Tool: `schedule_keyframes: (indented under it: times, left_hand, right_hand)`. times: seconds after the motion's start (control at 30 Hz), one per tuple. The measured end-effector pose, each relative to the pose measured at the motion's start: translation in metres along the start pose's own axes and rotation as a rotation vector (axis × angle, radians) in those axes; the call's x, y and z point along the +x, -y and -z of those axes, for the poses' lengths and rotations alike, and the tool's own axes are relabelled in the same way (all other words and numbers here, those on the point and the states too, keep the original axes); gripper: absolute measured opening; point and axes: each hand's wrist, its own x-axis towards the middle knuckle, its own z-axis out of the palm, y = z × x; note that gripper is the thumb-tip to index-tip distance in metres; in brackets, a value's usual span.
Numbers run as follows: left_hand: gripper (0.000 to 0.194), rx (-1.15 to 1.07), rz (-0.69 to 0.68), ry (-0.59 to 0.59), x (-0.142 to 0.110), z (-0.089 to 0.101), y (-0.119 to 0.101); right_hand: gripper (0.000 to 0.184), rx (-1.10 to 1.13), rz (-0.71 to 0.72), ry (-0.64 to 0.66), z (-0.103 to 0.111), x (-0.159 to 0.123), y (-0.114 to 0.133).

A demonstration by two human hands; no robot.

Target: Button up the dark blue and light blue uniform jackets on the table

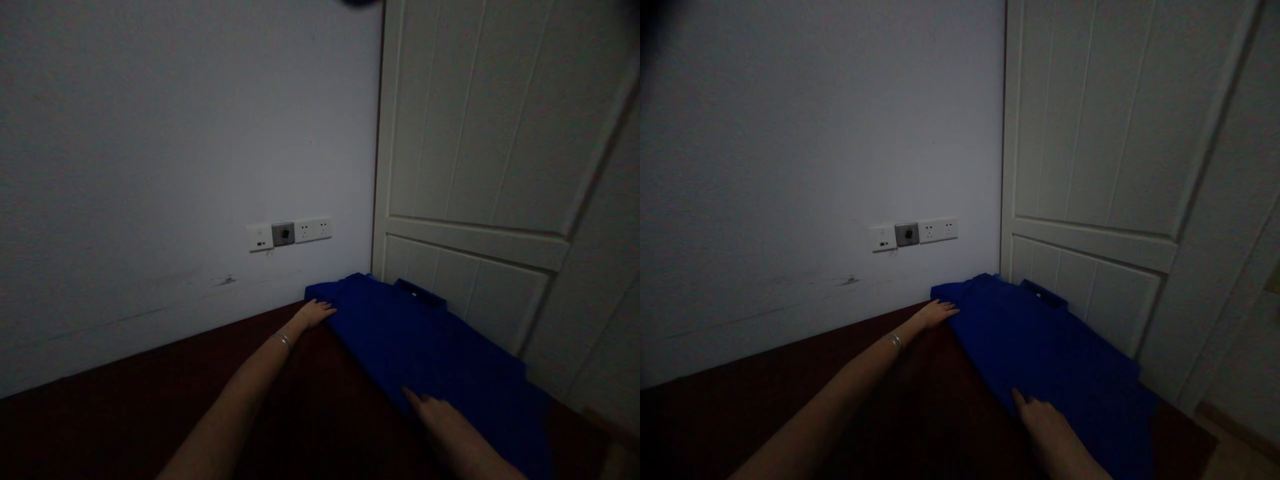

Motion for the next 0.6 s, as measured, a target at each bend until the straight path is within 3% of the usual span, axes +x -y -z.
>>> schedule_keyframes:
  times: [0.17,0.37,0.6]
  left_hand:
    - [0.055,0.111,-0.107,0.062,0.020,-0.005,0.007]
    - [0.062,0.109,-0.097,0.130,0.033,-0.008,0.017]
    - [0.058,0.174,-0.085,0.173,0.040,-0.004,0.014]
  right_hand:
    - [0.063,0.225,0.004,0.051,0.023,0.008,-0.031]
    - [0.061,0.527,-0.109,0.124,0.027,0.030,-0.077]
    - [0.059,0.700,-0.135,0.175,0.023,0.035,-0.092]
